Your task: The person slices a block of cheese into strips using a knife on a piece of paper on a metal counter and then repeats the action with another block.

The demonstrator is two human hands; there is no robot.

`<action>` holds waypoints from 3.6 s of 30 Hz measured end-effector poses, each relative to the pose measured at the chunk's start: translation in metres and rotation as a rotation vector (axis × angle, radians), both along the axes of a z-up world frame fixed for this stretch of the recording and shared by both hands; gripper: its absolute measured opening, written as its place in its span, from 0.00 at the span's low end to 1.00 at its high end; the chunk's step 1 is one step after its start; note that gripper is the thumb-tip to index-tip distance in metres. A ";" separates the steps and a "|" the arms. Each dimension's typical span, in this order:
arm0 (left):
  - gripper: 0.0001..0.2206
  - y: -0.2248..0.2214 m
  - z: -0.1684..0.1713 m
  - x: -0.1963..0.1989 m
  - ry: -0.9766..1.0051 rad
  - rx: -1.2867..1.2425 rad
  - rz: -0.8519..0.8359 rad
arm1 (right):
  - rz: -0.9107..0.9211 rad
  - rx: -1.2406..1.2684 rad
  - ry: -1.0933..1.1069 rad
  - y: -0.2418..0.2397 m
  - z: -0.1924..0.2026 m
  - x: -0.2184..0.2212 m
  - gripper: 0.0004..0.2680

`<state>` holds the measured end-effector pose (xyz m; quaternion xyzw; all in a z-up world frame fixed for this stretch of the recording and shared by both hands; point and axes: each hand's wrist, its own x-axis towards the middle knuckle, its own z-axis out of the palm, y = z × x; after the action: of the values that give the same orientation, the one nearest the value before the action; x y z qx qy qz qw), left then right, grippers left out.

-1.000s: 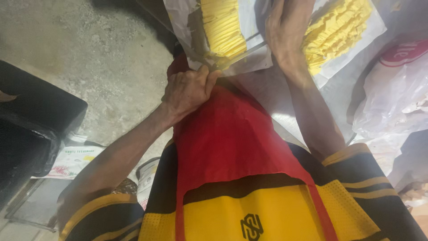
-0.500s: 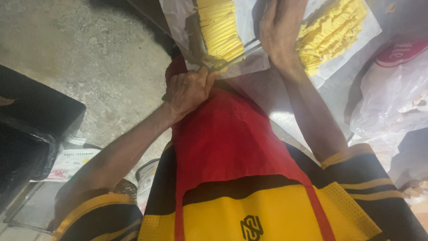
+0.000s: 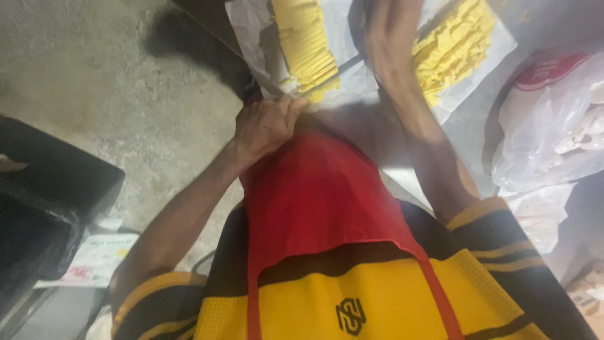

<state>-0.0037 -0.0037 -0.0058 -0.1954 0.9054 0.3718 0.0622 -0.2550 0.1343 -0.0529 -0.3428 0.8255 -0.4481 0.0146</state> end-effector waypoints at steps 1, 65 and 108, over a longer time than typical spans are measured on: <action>0.22 -0.003 0.004 -0.003 0.021 0.034 -0.005 | -0.027 -0.023 -0.075 0.003 0.006 -0.001 0.08; 0.21 -0.048 0.038 0.027 0.256 0.366 0.231 | 0.081 -0.317 -0.676 -0.006 0.094 0.093 0.09; 0.05 -0.118 -0.085 -0.133 0.717 -0.260 0.163 | 0.181 0.352 0.254 -0.009 0.014 -0.046 0.05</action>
<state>-0.1366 -0.1213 -0.0907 -0.1307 0.8906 0.3026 -0.3134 -0.3014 0.1256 -0.0386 -0.4609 0.8522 -0.2473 0.0104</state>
